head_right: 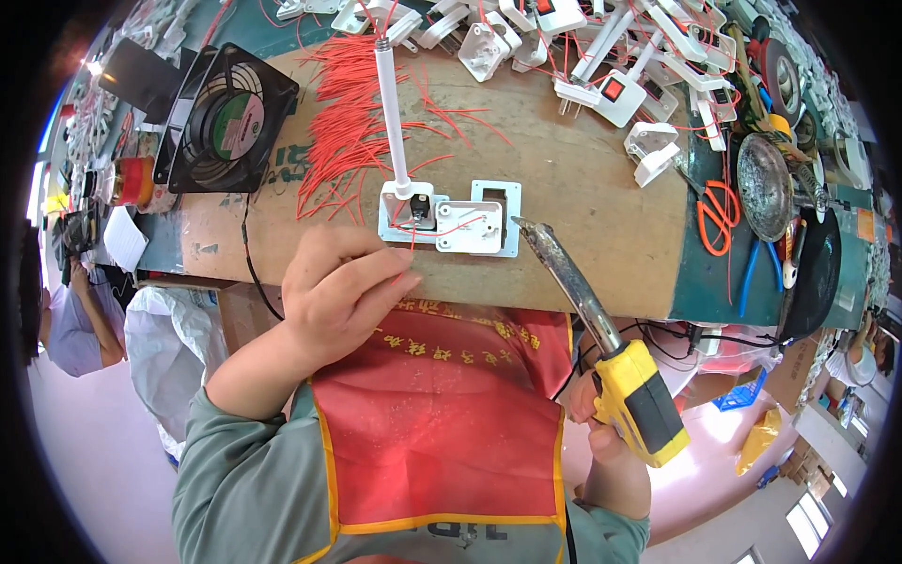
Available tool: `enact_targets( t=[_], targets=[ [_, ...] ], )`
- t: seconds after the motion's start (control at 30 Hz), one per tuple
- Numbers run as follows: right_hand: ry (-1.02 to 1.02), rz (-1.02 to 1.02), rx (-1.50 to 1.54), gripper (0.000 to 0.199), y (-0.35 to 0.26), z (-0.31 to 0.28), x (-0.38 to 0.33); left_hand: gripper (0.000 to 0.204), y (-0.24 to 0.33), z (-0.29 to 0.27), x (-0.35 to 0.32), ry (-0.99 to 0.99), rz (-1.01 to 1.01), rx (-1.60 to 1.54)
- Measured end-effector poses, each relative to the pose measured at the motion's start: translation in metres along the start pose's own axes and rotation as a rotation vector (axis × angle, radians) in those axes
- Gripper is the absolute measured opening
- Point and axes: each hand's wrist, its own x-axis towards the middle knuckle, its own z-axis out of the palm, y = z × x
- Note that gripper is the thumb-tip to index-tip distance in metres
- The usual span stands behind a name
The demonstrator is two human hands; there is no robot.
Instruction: Soldering wires onto small electrical switch components at a factory workbench.
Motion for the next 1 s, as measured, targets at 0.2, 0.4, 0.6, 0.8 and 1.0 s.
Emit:
enact_targets(
  t=[0.2,0.4,0.6,0.8,1.0],
  targets=[
    [-0.002,0.008,-0.029,0.084,0.003,-0.003,-0.004,0.029,0.003,0.017,0.019,0.161,-0.048,-0.230],
    [0.003,0.006,-0.017,0.084,-0.002,0.003,-0.004,0.034,0.008,0.020,0.026,0.041,0.078,0.020],
    [-0.025,-0.008,-0.022,0.085,0.001,-0.002,-0.007,0.036,0.004,0.023,0.024,0.038,0.074,-0.006],
    [-0.003,0.014,-0.039,0.084,0.000,0.001,-0.006,0.028,0.014,0.029,0.016,0.072,-0.105,-0.088],
    [-0.024,-0.001,-0.037,0.085,0.003,-0.002,-0.008,0.024,0.013,0.028,0.021,0.215,-0.178,0.004]
  ],
)
